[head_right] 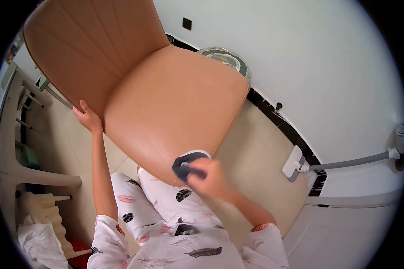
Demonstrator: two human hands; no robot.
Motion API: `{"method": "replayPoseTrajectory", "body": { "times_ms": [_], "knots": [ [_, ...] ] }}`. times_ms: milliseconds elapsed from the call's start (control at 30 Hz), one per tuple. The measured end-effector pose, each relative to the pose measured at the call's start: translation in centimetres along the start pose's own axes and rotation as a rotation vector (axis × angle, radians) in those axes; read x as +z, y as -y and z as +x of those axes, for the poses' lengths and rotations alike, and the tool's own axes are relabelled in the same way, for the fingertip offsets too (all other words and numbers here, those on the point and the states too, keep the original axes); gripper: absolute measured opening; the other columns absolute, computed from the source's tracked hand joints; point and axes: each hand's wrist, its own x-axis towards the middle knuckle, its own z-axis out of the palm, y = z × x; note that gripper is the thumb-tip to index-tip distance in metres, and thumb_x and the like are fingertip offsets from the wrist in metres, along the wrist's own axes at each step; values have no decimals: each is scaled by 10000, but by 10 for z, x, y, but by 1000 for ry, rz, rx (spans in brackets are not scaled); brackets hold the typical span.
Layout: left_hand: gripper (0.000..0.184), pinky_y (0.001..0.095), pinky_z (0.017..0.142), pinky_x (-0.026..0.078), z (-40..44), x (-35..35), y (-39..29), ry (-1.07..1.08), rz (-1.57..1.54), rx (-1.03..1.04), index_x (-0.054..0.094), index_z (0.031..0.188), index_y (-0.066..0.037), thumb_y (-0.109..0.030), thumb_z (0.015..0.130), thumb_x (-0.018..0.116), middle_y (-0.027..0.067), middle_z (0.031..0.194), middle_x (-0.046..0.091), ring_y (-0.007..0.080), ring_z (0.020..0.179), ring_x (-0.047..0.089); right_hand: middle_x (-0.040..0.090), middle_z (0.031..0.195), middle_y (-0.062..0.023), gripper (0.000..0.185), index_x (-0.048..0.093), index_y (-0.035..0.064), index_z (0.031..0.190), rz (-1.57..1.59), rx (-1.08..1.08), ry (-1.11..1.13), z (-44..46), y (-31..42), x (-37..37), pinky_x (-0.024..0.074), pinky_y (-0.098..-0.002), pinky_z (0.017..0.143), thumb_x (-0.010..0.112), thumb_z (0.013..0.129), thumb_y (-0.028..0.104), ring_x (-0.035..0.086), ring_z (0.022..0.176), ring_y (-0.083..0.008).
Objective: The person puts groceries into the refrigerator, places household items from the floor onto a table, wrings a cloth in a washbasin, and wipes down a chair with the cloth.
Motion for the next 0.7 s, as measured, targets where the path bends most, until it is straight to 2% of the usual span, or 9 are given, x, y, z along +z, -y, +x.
{"method": "replayPoseTrajectory", "body": {
  "times_ms": [33,100,133,233,300,367,467,567,700],
  "knots": [
    [659,341,849,398,0,0,0,-2,5,6,340,1208,33,-505,835,412,171,1127,500,283,1031,495,571,666,-27,129,597,12,714,302,269,66,12,2,-14,410,-280,543,593,657,127,526,632,-116],
    [657,345,848,399,-1,1,0,-23,-1,33,343,1201,37,-506,837,409,175,1139,487,284,1035,491,580,687,-11,152,596,-7,708,321,244,7,49,-29,-50,412,-246,570,562,715,140,507,648,-68],
    [657,345,848,399,-1,0,1,-24,1,38,343,1201,37,-506,837,409,175,1139,487,284,1035,491,570,637,-5,173,596,-8,681,289,150,-217,71,-11,-60,417,-238,574,542,722,152,499,602,-73],
    [653,347,855,395,1,2,2,-18,6,34,347,1196,36,-505,836,412,171,1149,478,282,1042,486,612,667,-89,261,599,7,818,-394,-97,-343,166,-15,-103,438,-291,571,518,724,236,529,542,-225],
    [661,344,873,383,1,1,1,3,-8,34,339,1203,34,-508,833,416,170,1161,470,281,1061,473,619,768,-109,301,623,69,899,-458,-141,-338,223,-19,-112,442,-361,655,520,714,282,565,696,-275],
    [659,343,880,376,0,3,-1,-9,-19,44,337,1206,33,-505,834,415,169,1166,467,281,1069,467,600,907,-98,329,620,117,966,-875,-231,-319,280,-56,-119,381,-465,794,512,717,302,529,920,-277],
    [658,342,891,367,-2,2,0,-13,-30,35,332,1210,33,-502,836,414,169,1174,462,283,1080,457,560,977,-93,326,620,185,992,-1093,-178,-258,301,-144,-84,332,-487,832,510,714,314,474,970,-304],
    [659,345,893,365,4,5,1,-26,-21,47,330,1213,34,-502,836,413,170,1179,459,285,1083,454,556,980,-113,338,620,193,995,-1052,-122,-452,296,-145,-65,354,-489,794,519,702,328,476,976,-292],
    [667,348,892,367,1,2,-2,-13,-11,48,325,1216,31,-509,834,409,170,1178,460,288,1082,456,588,911,-139,351,628,161,976,-1020,-217,-342,292,-139,-79,383,-446,764,536,682,329,527,862,-292]
  ]
}}
